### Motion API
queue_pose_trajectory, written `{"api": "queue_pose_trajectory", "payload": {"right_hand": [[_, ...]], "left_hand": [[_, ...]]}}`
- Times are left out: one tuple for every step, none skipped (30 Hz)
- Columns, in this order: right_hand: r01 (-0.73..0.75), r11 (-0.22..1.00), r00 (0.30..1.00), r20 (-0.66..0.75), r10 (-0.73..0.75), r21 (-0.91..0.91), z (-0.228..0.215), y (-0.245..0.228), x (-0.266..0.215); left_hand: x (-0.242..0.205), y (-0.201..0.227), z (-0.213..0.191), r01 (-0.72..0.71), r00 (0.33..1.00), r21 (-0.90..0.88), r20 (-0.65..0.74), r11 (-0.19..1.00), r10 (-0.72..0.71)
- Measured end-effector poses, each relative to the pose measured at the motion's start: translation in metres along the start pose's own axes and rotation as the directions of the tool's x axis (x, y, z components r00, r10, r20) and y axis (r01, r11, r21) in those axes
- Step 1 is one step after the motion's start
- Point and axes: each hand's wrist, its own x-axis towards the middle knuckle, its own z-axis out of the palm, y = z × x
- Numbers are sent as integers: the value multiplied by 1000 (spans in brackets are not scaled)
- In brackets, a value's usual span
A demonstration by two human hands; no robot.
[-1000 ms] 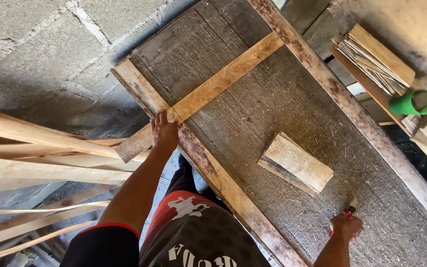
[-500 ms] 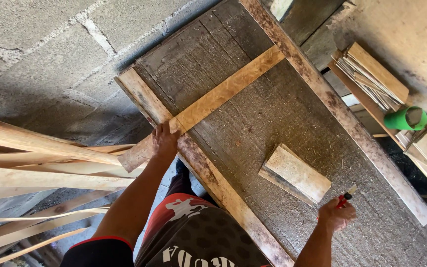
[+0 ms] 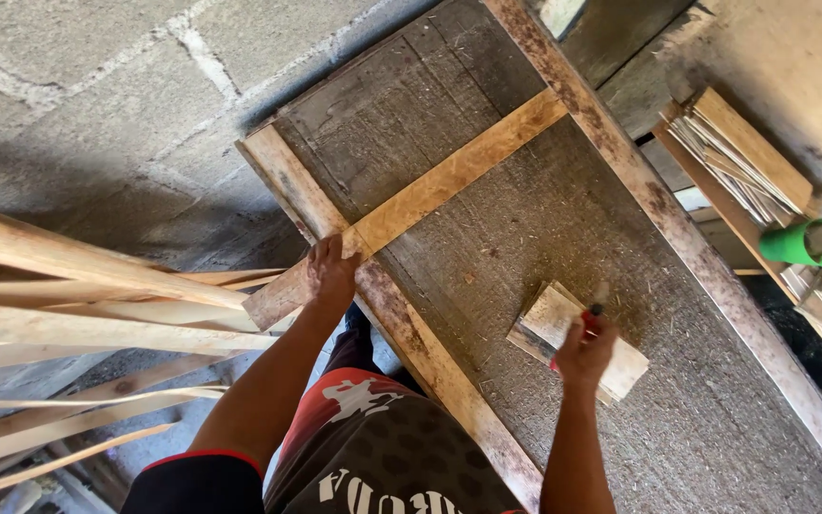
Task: Cutting and organizing thin wood tiles on a workbench.
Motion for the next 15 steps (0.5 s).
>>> {"api": "queue_pose_trajectory", "payload": {"right_hand": [[3, 1000, 1000, 11, -3, 2, 17, -12, -1], [-83, 988, 987, 147, 64, 127, 34, -25, -1], [-183, 955, 951, 289, 111, 234, 52, -37, -3], [-182, 955, 948, 299, 108, 233, 64, -64, -5], [-27, 986, 931, 364, -35, 163, 76, -91, -9], [136, 985, 884, 437, -168, 103, 86, -118, -12], [139, 985, 879, 445, -171, 103, 94, -150, -15], [39, 999, 802, 597, -31, 0, 104, -184, -18], [-40, 992, 688, 716, 114, -119, 113, -217, -22], [-35, 992, 683, 722, 110, -118, 127, -223, -25], [63, 990, 673, 738, 50, -124, 142, -228, -29], [159, 979, 657, 754, -7, -130, 156, -232, -34], [163, 978, 651, 759, -8, -130, 165, -234, -37], [295, 954, 665, 729, -164, -54, 174, -235, -39], [424, 906, 655, 686, -317, 15, 183, -237, -41]], "left_hand": [[-1, 1, -2, 11, 1000, 4, 1, 1000, -11], [-2, 3, -4, -2, 1000, -7, -6, 1000, 2], [-3, 4, -6, -14, 1000, -19, -13, 1000, 14], [-4, 4, -7, -3, 1000, -16, -11, 1000, 3], [-5, 3, -7, 5, 1000, -21, 3, 1000, -5], [-6, 5, -7, 14, 1000, -29, 16, 999, -13], [-9, 3, -1, 24, 1000, -29, 17, 999, -23], [-10, 0, 4, 16, 1000, -37, 4, 999, -16], [-11, -3, 9, 7, 1000, -44, -9, 999, -8], [-11, -4, 10, 16, 1000, -42, -10, 999, -17], [-11, -5, 12, 18, 1000, -64, -24, 998, -19], [-12, -6, 14, 18, 999, -88, -36, 996, -22], [-11, -3, 10, 27, 999, -87, -34, 996, -30], [-9, 0, 6, 48, 999, -93, -4, 994, -49], [-7, 3, 2, 70, 997, -99, 26, 993, -67]]}}
